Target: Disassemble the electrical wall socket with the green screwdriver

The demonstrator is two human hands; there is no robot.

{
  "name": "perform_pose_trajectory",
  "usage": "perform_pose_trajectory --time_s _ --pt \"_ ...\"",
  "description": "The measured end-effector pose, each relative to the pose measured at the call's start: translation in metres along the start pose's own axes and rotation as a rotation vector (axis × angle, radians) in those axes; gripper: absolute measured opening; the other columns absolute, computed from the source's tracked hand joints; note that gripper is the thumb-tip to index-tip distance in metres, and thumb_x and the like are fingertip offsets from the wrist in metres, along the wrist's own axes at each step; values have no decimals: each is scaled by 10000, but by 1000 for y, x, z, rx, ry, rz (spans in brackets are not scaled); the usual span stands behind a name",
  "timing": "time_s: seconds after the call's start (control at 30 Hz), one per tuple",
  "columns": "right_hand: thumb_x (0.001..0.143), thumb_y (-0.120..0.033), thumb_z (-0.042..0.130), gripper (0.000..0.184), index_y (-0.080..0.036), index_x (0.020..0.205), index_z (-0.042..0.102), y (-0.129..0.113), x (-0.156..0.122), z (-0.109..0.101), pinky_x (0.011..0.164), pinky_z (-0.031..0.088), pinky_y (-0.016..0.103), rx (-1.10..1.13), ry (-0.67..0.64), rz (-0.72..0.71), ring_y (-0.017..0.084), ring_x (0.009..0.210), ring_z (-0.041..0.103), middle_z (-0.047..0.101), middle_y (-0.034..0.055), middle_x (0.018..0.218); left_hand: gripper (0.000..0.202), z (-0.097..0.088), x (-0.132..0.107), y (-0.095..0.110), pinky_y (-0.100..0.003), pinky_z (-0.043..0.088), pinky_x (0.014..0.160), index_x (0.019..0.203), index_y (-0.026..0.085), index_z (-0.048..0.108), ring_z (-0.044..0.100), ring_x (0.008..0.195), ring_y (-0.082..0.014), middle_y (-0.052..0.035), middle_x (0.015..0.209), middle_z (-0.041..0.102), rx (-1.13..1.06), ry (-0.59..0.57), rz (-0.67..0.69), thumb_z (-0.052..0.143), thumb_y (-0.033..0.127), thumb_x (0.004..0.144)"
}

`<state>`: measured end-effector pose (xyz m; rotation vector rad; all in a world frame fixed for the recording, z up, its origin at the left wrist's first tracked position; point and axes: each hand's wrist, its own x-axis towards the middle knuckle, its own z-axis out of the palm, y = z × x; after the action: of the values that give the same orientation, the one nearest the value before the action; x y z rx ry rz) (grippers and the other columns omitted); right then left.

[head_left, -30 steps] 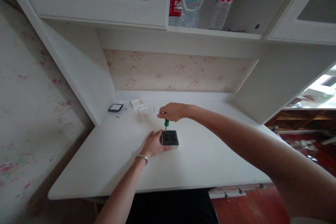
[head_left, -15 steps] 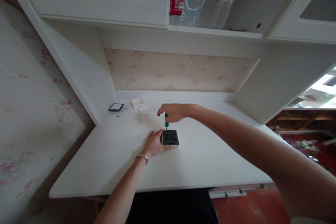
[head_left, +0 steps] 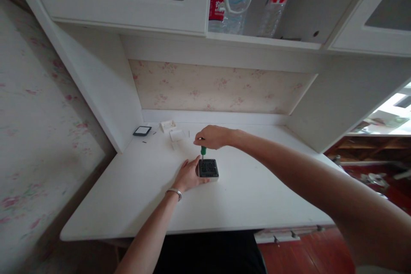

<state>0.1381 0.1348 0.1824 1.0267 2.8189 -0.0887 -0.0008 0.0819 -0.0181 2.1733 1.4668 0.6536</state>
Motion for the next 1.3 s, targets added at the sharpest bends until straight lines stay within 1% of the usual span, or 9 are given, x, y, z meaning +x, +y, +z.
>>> perform_pose_trajectory --time_s 0.2,0.33,0.47,0.63,0.8,0.93,1.07,1.17,1.3 --pt "699 -280 605 506 -196 1195 549 0 -2 -1 729 446 277 27 -40 -11 224 924 604 602 115 1135 877 0 0 0 -425 146 1101 1331 240 379 471 1210 -272 -76 1316 529 -11 12 8 717 552 585" --pt "823 -327 473 350 -173 1112 596 2 -2 2 752 440 300 0 -13 61 232 928 604 637 121 1031 853 0 0 1 -426 167 1095 1305 250 404 490 1183 -270 -61 1283 555 -20 37 15 718 566 577" --pt "725 -260 592 473 -197 1191 538 2 -3 1 748 444 251 54 -24 -57 192 929 605 553 115 1210 868 1 1 1 -421 211 1078 1282 241 422 508 1156 -274 -59 1238 582 -30 49 0 744 556 540" --pt "835 -364 455 384 -151 1134 569 -2 -3 -3 698 452 297 12 -57 86 203 801 630 663 125 970 855 0 1 2 -388 271 1052 1263 236 432 508 1150 -264 -55 1222 578 -39 76 13 757 532 530" --pt "693 -286 608 502 -199 1183 536 -5 -4 -6 671 448 271 18 -48 -39 209 862 622 621 115 1118 813 0 1 1 -379 271 1055 1226 238 448 470 1183 -266 -75 1255 526 -52 84 23 757 528 533" --pt "797 -350 494 361 -146 1066 622 -7 -2 -8 658 444 298 -18 -66 72 229 819 632 678 133 949 825 3 3 -2 -379 269 1056 1218 211 445 451 1191 -264 -94 1274 487 -57 109 48 752 548 531" --pt "702 -286 604 380 -180 1065 636 -9 -1 -9 691 442 266 -10 -70 1 223 911 621 646 110 1097 849 4 4 -3 -389 261 1058 1223 207 436 449 1184 -273 -95 1258 490 -54 97 31 769 528 511" --pt "770 -382 537 347 -163 1006 666 -8 0 -7 705 444 300 -28 -32 51 253 922 618 659 130 1053 846 5 5 -3 -386 255 1061 1220 210 436 435 1199 -276 -96 1267 483 -59 95 24 773 519 508" --pt "759 -273 550 349 -183 1087 627 -5 0 -4 733 438 265 -5 -33 -18 212 940 609 637 111 1097 836 5 6 -3 -382 278 1043 1191 214 444 457 1173 -271 -91 1244 496 -76 107 34 778 525 491"
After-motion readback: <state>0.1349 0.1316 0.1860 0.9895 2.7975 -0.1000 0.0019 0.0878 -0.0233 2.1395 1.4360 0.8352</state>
